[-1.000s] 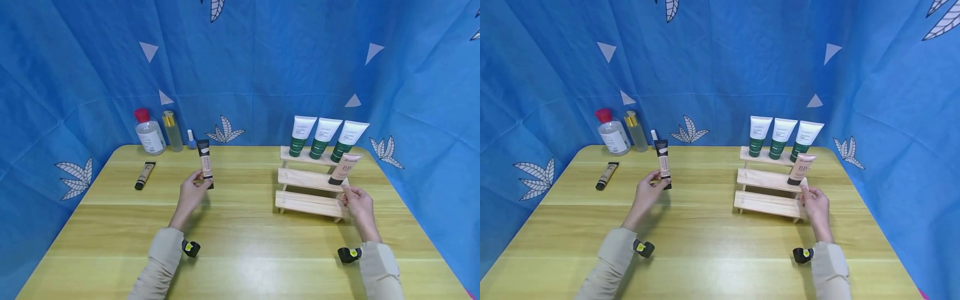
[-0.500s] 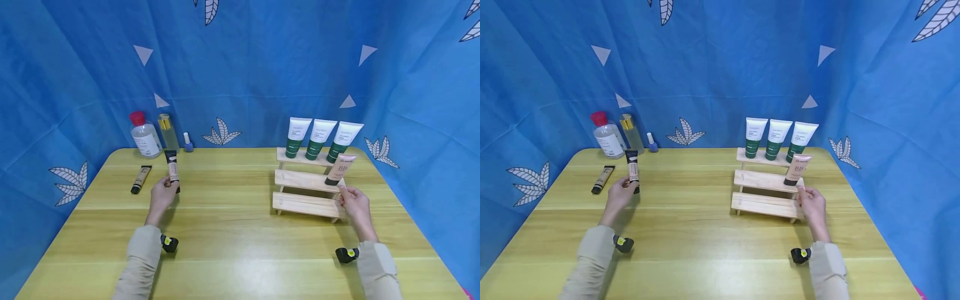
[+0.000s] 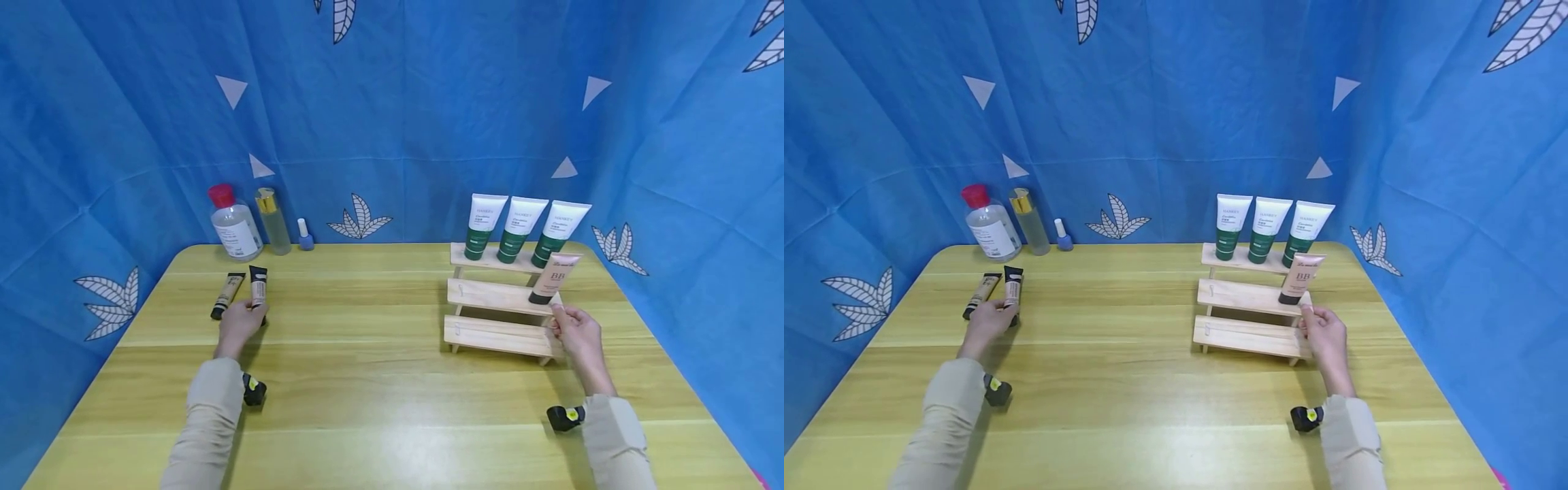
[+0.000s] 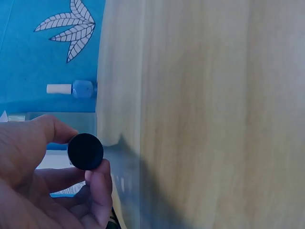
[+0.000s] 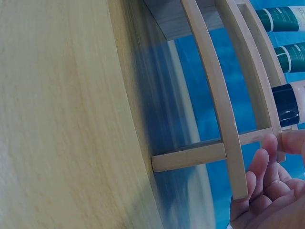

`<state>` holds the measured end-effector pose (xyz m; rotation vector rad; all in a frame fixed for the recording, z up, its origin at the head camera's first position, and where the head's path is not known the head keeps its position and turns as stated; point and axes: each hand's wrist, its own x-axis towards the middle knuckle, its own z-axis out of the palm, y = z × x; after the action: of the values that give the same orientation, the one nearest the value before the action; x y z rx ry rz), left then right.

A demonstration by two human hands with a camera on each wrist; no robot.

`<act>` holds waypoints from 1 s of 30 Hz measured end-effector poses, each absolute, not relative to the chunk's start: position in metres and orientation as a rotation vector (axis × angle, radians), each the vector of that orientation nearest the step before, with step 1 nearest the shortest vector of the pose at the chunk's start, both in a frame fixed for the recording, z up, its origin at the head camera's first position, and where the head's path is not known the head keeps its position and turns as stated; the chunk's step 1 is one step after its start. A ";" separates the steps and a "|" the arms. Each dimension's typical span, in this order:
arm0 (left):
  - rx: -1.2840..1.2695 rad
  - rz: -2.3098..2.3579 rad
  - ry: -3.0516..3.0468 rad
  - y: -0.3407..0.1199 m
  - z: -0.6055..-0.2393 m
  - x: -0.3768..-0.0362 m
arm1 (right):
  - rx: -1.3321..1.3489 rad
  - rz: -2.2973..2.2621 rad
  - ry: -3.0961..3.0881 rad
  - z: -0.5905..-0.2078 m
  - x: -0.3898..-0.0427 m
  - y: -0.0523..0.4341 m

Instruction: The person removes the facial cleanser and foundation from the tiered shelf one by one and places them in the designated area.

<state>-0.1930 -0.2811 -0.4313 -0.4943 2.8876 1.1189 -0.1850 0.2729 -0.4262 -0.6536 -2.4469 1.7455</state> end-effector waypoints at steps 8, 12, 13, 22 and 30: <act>-0.460 1.056 2.854 -0.284 -0.427 -0.196 | -0.655 1.745 -2.439 -0.425 -0.185 0.272; -0.416 1.039 2.855 -0.285 -0.427 -0.199 | -0.651 1.786 -2.395 -0.425 -0.186 0.270; -0.405 1.037 2.851 -0.285 -0.427 -0.199 | -0.651 1.788 -2.392 -0.424 -0.186 0.270; -0.332 1.048 2.826 -0.286 -0.431 -0.202 | -0.666 1.766 -2.423 -0.425 -0.184 0.270; -0.297 1.045 2.809 -0.287 -0.432 -0.206 | -0.648 1.748 -2.423 -0.424 -0.185 0.270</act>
<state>-0.2060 -0.2868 -0.4317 -0.2970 2.8092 1.0449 -0.1846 0.2701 -0.4236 -0.6484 -2.4227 1.7476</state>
